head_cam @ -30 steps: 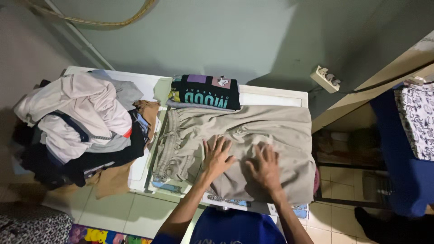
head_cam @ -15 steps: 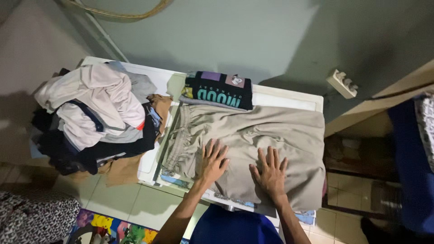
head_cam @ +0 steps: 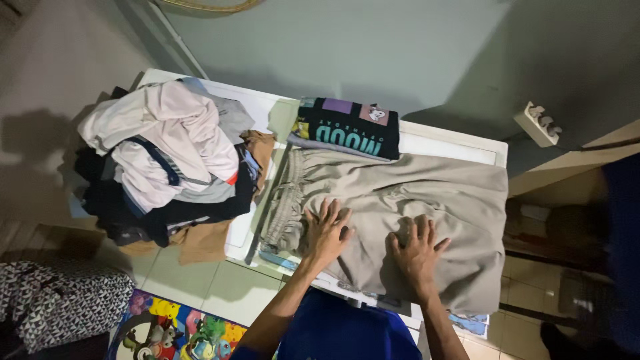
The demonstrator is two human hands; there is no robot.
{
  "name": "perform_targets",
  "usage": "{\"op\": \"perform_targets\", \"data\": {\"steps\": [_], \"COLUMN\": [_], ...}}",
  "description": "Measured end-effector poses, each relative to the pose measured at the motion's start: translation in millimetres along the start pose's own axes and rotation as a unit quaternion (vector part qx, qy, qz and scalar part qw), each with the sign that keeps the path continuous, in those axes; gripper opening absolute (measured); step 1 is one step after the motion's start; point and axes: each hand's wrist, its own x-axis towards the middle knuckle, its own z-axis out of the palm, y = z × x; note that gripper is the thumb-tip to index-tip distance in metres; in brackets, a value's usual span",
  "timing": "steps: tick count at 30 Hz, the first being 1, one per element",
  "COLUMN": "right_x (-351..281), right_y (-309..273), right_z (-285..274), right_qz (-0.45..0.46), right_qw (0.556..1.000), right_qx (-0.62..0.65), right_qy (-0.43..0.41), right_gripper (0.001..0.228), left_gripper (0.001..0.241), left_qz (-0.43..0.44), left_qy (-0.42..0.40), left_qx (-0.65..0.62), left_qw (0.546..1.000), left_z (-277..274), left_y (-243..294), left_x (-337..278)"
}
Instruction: The person folds a black t-shirt on a white surface, smoothing and aligning edges before rolling it into a compact bundle. Then the person picks up a pair of beige trousers from a nearby pile, lays them flat, and begins folding them.
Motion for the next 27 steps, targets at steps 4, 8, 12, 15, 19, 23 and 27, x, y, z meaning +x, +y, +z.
{"op": "perform_targets", "data": {"steps": [4,8,12,15,19,23,27], "right_x": [4,12,14,10,18,34,45], "right_y": [2,-6,-45,-79,-142,-186,-221], "right_z": [17,16,12,9,24,32,39], "right_qz": [0.013,0.039,-0.019,-0.112,-0.118,-0.147,-0.222], "right_qw": [0.999,0.987,0.987,0.971,0.959,0.96,0.944], "right_qx": [0.028,0.149,0.091,0.158,0.258,0.222,0.236], "right_qy": [0.029,0.036,0.128,0.137,0.024,-0.092,-0.06], "right_gripper": [0.069,0.065,0.068,0.064,0.028,0.026,0.044], "left_gripper": [0.03,0.021,0.017,0.027,0.04,0.053,0.053], "left_qz": [-0.031,-0.047,-0.042,-0.067,-0.134,-0.165,-0.16], "left_qy": [0.015,-0.006,0.077,0.102,0.104,0.116,0.066], "left_qx": [-0.103,-0.209,-0.106,-0.049,-0.009,-0.022,-0.059], "left_qw": [0.994,0.977,0.991,0.991,0.985,0.979,0.983], "left_z": [-4,-19,-37,-52,-55,-40,-29], "left_y": [-26,-50,-62,-78,-111,-145,-165], "left_x": [-13,-14,-1,5,23,33,40]}}
